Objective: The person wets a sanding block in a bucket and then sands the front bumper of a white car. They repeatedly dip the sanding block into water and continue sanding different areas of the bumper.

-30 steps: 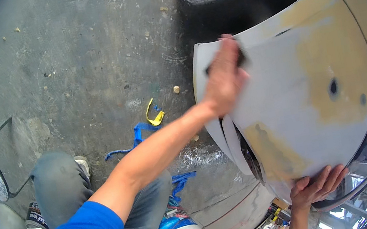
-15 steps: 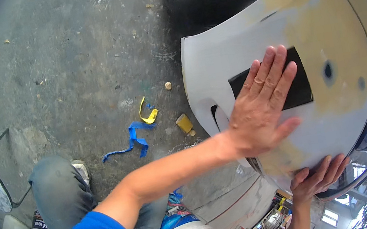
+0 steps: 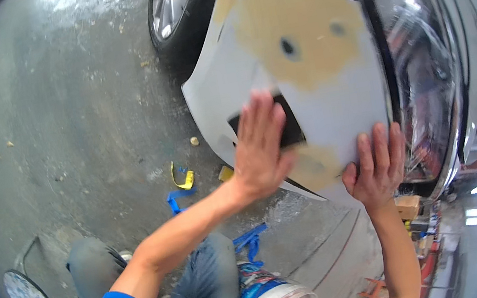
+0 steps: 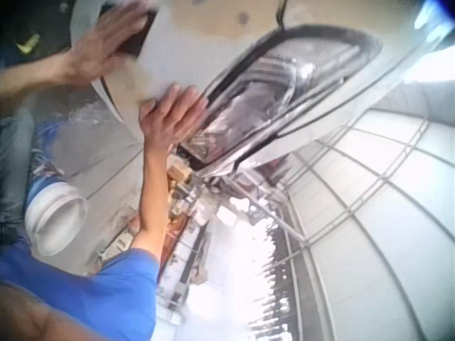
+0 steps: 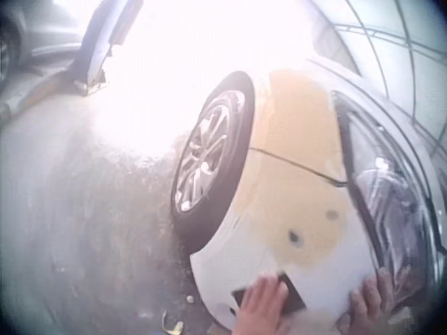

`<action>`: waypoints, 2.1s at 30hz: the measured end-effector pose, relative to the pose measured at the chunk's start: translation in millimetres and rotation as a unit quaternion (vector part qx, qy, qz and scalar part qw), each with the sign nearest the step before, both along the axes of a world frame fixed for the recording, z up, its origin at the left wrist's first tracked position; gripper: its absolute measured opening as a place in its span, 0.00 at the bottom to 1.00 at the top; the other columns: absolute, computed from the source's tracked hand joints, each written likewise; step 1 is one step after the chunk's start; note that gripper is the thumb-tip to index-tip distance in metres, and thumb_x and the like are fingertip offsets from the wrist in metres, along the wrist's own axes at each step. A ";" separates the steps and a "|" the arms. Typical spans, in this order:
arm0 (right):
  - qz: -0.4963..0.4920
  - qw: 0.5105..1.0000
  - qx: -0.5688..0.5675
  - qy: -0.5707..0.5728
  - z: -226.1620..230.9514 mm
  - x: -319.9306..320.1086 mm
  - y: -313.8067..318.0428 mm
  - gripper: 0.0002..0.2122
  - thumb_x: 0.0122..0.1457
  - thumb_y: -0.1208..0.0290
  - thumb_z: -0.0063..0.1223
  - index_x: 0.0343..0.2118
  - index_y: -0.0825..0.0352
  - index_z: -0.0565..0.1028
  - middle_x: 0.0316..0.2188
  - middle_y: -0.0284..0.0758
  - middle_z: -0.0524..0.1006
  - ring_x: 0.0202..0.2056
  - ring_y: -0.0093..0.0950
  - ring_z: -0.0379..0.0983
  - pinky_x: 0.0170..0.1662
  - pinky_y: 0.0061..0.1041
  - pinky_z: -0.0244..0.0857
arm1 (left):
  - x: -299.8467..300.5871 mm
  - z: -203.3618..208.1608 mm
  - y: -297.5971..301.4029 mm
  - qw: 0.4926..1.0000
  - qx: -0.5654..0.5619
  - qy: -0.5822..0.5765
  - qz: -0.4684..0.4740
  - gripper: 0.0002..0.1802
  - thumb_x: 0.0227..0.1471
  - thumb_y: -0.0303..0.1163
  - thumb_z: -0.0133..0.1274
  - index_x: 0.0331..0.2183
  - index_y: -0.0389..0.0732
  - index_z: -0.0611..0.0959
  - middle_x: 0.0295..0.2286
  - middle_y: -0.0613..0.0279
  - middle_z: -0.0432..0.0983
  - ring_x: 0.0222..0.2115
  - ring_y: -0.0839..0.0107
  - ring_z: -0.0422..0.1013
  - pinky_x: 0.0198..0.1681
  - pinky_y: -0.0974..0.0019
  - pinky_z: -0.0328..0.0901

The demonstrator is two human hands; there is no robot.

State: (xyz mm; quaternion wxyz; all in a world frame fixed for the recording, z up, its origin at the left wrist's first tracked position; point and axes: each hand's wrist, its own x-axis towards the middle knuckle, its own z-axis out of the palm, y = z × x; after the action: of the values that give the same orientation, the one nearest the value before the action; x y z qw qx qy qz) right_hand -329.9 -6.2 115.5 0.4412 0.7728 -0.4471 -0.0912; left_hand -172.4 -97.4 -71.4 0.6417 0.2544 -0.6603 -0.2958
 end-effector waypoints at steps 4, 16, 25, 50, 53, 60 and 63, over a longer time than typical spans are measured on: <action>0.015 0.999 -0.011 -0.029 -0.6 0.4 -5.7 0.22 0.63 0.65 0.41 0.59 0.63 0.70 0.62 0.42 0.67 0.64 0.49 0.62 0.63 0.51 0.59 | -1.2 -5.6 26.5 0.994 -0.073 -0.082 0.002 0.40 0.55 0.41 0.56 0.64 0.35 0.64 0.66 0.43 0.51 0.68 0.44 0.45 0.70 0.45 0.39; -0.105 0.481 0.038 -0.870 -105.4 159.9 76.0 0.36 0.56 0.67 0.60 0.66 0.69 0.58 0.63 0.42 0.64 0.60 0.34 0.66 0.62 0.35 0.59 | 103.0 49.8 78.3 0.967 0.215 -0.114 -0.081 0.14 0.64 0.28 0.47 0.48 0.32 0.79 0.43 0.43 0.80 0.36 0.54 0.79 0.39 0.64 0.71; -0.078 -0.090 -0.005 -0.993 -157.8 173.4 100.8 0.11 0.63 0.71 0.53 0.44 0.70 0.76 0.41 0.36 0.80 0.42 0.29 0.79 0.47 0.29 0.74 | 127.3 35.0 78.2 0.891 0.144 -0.230 -0.364 0.12 0.57 0.28 0.53 0.42 0.36 0.85 0.51 0.43 0.76 0.56 0.54 0.71 0.57 0.57 0.65; -0.298 0.381 0.045 -0.874 -115.2 146.0 133.5 0.18 0.60 0.75 0.61 0.53 0.67 0.73 0.48 0.31 0.75 0.49 0.23 0.71 0.56 0.26 0.64 | 57.9 -27.8 -30.0 0.979 -0.081 -0.161 0.094 0.41 0.43 0.14 0.49 0.62 0.46 0.70 0.59 0.55 0.62 0.55 0.55 0.64 0.57 0.56 0.63; -0.270 0.570 0.054 -0.774 -85.6 160.6 93.8 0.09 0.65 0.72 0.56 0.44 0.70 0.78 0.39 0.29 0.78 0.41 0.21 0.75 0.49 0.24 0.68 | 50.5 -34.6 -21.0 0.986 0.010 -0.134 0.102 0.40 0.44 0.15 0.48 0.62 0.42 0.70 0.60 0.51 0.62 0.56 0.53 0.65 0.57 0.56 0.64; 0.038 0.979 0.194 -0.045 -17.1 128.7 -26.9 0.19 0.55 0.75 0.51 0.51 0.68 0.78 0.56 0.44 0.75 0.58 0.37 0.72 0.61 0.36 0.64 | 50.7 -52.4 21.8 0.964 0.256 -0.057 -0.044 0.40 0.47 0.15 0.44 0.64 0.37 0.63 0.64 0.42 0.55 0.62 0.47 0.59 0.61 0.53 0.62; -0.027 0.980 0.179 0.085 -32.8 101.7 -35.0 0.22 0.55 0.75 0.47 0.54 0.69 0.76 0.64 0.42 0.67 0.66 0.36 0.62 0.67 0.36 0.56 | 49.2 -55.2 26.7 0.957 0.278 -0.039 -0.066 0.41 0.47 0.15 0.44 0.65 0.37 0.60 0.66 0.42 0.51 0.64 0.47 0.56 0.62 0.54 0.62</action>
State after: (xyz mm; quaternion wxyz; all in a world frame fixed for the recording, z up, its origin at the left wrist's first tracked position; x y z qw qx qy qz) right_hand -228.2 -41.2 82.7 0.3291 0.8165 -0.4050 -0.2470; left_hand -123.2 -70.7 -126.6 0.4981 0.3901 -0.5918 -0.4995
